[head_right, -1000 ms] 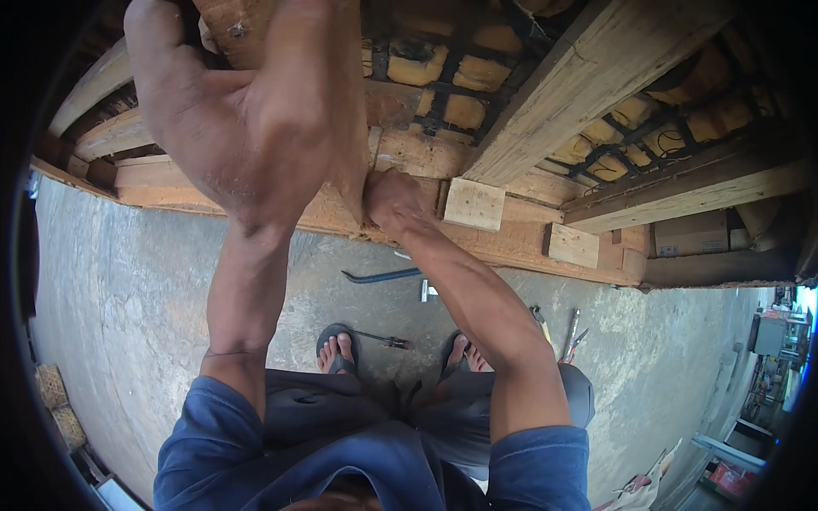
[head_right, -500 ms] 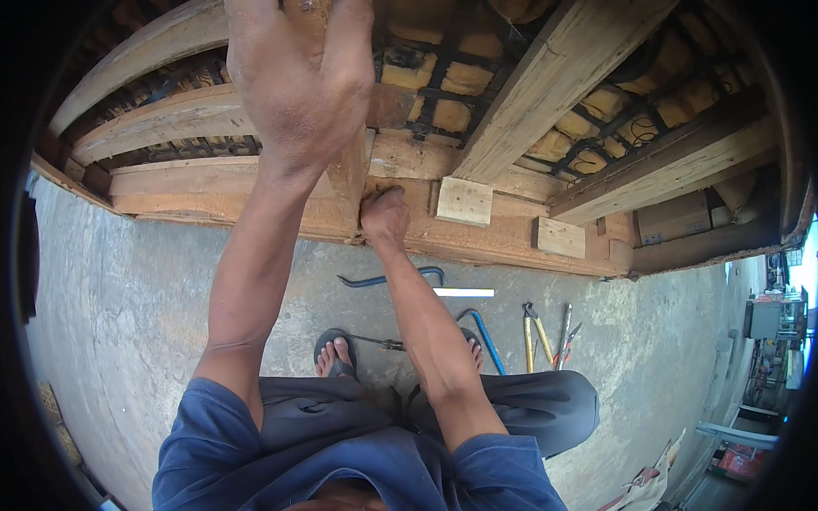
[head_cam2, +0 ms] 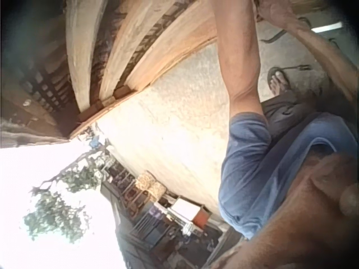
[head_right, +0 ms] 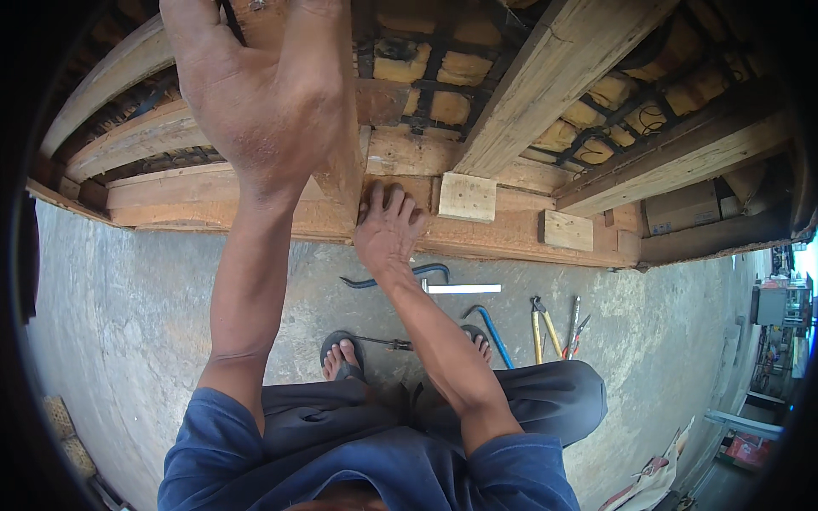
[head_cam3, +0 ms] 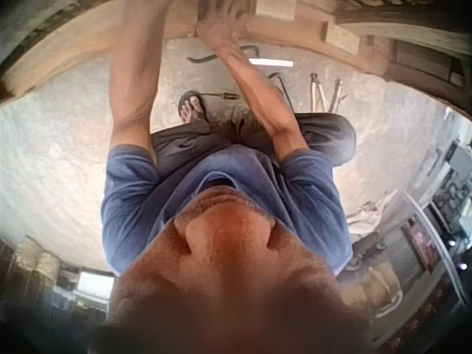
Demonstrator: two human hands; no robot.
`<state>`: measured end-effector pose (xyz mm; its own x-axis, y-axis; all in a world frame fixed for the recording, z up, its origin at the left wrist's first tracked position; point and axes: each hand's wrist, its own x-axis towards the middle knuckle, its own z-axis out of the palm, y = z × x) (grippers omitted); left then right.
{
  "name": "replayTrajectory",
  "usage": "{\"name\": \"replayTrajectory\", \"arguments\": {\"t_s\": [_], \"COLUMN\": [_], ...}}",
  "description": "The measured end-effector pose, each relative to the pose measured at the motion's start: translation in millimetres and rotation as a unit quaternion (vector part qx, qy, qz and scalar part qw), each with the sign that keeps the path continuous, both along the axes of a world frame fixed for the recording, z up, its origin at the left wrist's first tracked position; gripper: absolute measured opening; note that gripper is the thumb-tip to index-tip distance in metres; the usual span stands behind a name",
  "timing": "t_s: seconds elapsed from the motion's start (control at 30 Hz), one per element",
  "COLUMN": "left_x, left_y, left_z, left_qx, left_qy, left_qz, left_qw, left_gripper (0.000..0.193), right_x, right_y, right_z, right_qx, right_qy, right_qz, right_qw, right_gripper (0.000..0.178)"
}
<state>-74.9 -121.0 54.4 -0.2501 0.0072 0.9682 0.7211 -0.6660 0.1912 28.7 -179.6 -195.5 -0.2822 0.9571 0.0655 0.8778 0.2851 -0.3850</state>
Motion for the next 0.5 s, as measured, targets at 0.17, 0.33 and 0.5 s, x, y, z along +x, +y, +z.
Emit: {"name": "replayTrajectory", "arguments": {"t_s": [0.17, 0.33, 0.5], "left_x": [-3, -1, 0], "left_y": [0, 12, -1], "left_z": [2, 0, 3], "left_qx": [0.017, 0.031, 0.009], "left_qy": [0.039, 0.002, 0.001], "left_qz": [-0.028, -0.063, -0.086], "left_qw": [0.999, 0.998, 0.996], "left_gripper": [0.031, 0.028, 0.026], "right_x": [9, 16, 58], "right_y": [-20, -20, -59], "right_z": [-60, -62, -46], "right_qx": [0.073, 0.103, -0.064], "right_qy": [0.024, 0.051, 0.188], "right_qz": [-0.002, -0.001, 0.012], "right_qw": [0.997, 0.993, 0.980], "right_gripper": [0.055, 0.048, 0.030]}}
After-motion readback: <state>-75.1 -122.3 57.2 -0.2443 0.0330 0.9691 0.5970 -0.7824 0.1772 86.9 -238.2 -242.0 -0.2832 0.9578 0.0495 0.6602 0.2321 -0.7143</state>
